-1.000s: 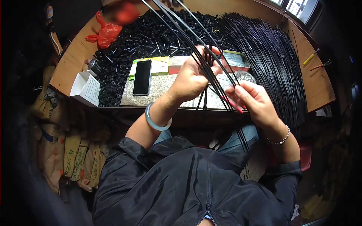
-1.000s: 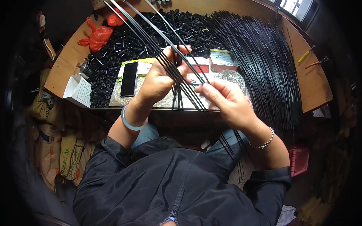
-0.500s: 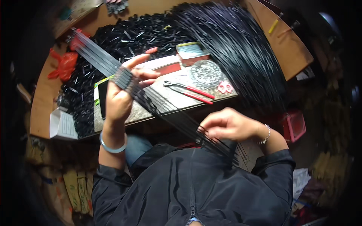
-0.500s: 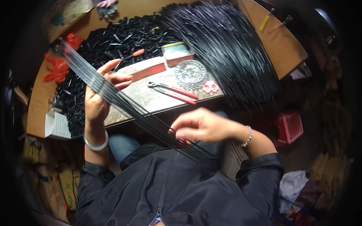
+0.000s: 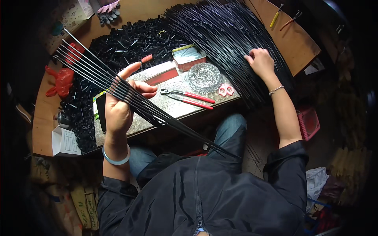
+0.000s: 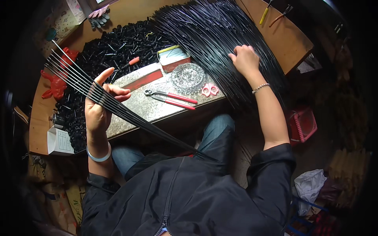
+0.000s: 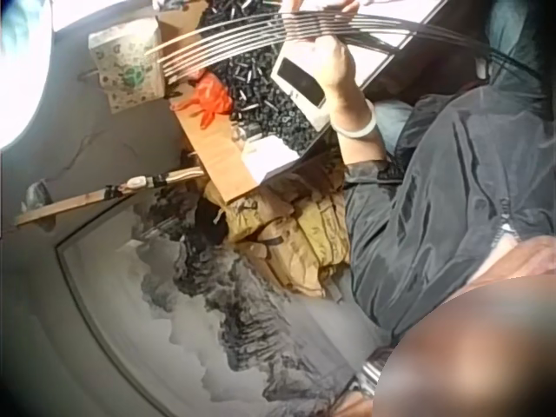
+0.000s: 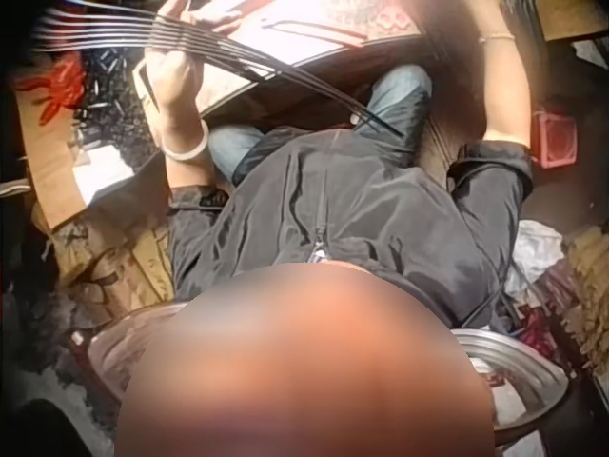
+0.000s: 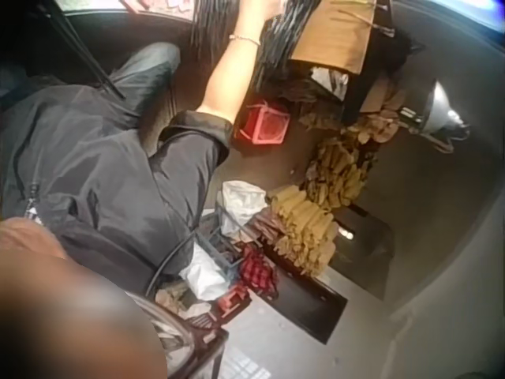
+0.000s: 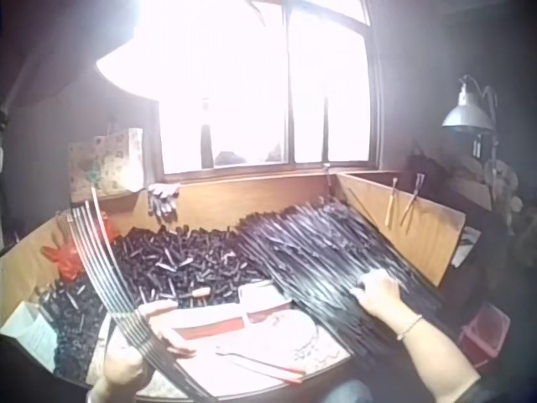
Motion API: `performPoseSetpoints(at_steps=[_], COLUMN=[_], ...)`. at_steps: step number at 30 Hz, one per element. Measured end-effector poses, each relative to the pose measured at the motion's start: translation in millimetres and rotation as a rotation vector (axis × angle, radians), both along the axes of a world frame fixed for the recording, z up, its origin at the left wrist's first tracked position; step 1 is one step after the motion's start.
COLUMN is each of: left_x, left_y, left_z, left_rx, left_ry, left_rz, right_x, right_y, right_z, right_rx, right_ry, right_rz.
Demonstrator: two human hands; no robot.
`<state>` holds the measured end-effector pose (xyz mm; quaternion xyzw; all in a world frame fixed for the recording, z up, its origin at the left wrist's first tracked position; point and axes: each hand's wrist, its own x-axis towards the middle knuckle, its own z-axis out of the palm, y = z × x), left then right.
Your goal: Assembling umbrella ribs by attaching small caps to the ends of black rods.
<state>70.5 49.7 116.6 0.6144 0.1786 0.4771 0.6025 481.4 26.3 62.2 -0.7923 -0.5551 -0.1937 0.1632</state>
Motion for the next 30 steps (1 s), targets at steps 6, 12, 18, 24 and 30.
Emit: performPoseSetpoints(at_steps=[6, 12, 18, 24, 30], left_x=[-2.1, -4.5, -1.1, -0.5, 9.8], left_y=[-1.8, 6.0, 3.3, 4.0, 8.4], left_z=[-1.9, -7.1, -6.7, -3.4, -4.7], left_rx=[-0.025, 0.007, -0.013, -0.012, -0.068], left_ry=[0.006, -0.005, 0.010, 0.007, -0.010], left_rz=[0.008, -0.026, -0.014, -0.038, 0.001], right_x=[17.5, 27.8, 60.0, 54.5, 8.0], right_y=[10.7, -12.0, -38.9, -98.5, -124.8], right_z=[3.0, 36.0, 56.2, 127.9, 139.5], right_rx=[0.123, -0.197, 0.057, 0.268, 0.371], right_ry=[0.126, 0.070, 0.193, 0.041, 0.223], right_rz=[-0.052, -0.062, 0.039, 0.060, 0.205])
